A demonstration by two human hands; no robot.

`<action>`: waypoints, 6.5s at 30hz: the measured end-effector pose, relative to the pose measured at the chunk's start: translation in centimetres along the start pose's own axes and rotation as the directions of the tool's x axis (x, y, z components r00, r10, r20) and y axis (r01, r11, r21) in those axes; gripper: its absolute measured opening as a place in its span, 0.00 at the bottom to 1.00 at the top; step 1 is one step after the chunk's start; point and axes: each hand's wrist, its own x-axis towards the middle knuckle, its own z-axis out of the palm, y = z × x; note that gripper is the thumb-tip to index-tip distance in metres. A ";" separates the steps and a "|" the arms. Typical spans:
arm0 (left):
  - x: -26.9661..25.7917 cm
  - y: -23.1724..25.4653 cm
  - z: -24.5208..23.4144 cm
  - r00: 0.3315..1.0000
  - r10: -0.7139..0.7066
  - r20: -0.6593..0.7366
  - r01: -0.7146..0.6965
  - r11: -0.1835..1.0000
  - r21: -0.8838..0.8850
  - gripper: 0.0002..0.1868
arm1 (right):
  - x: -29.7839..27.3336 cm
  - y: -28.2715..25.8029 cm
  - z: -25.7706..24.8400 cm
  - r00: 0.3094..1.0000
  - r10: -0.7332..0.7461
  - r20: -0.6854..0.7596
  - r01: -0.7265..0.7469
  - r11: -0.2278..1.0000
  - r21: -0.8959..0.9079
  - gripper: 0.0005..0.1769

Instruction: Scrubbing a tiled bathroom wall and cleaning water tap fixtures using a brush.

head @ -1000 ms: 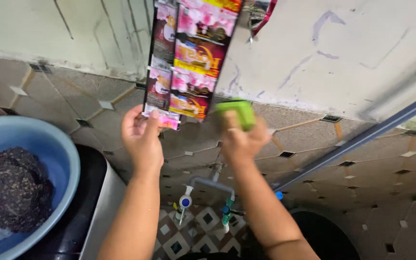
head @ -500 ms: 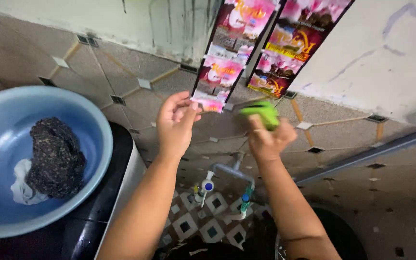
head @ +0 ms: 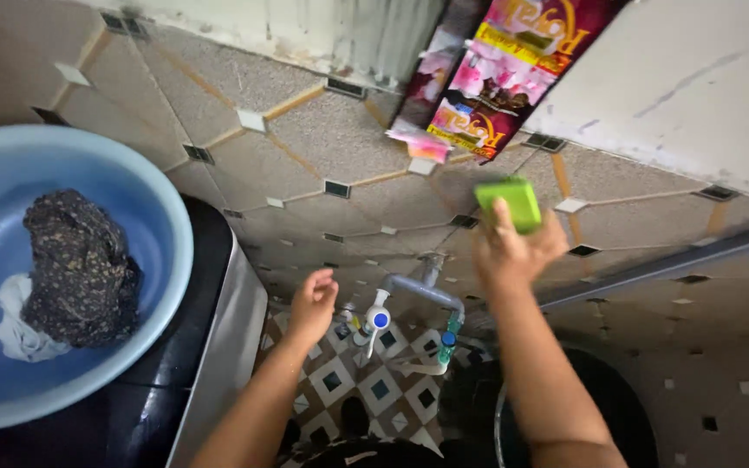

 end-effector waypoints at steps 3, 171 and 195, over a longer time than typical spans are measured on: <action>1.0 0.9 -0.9 0.989 0.080 -0.128 -0.093 0.991 -0.098 0.21 | 14.2 -14.8 -6.4 0.827 0.451 0.335 -0.550 0.527 0.648 0.07; -8.7 33.4 16.2 0.065 0.968 0.240 -0.990 0.092 -0.104 0.24 | 18.2 -2.4 -11.6 0.804 0.516 0.296 -0.456 0.854 -0.250 0.22; -3.6 34.9 4.8 0.086 0.990 0.115 -0.727 -0.016 0.686 0.17 | 17.2 2.2 -11.8 0.800 0.423 0.425 -0.385 0.906 -0.176 0.39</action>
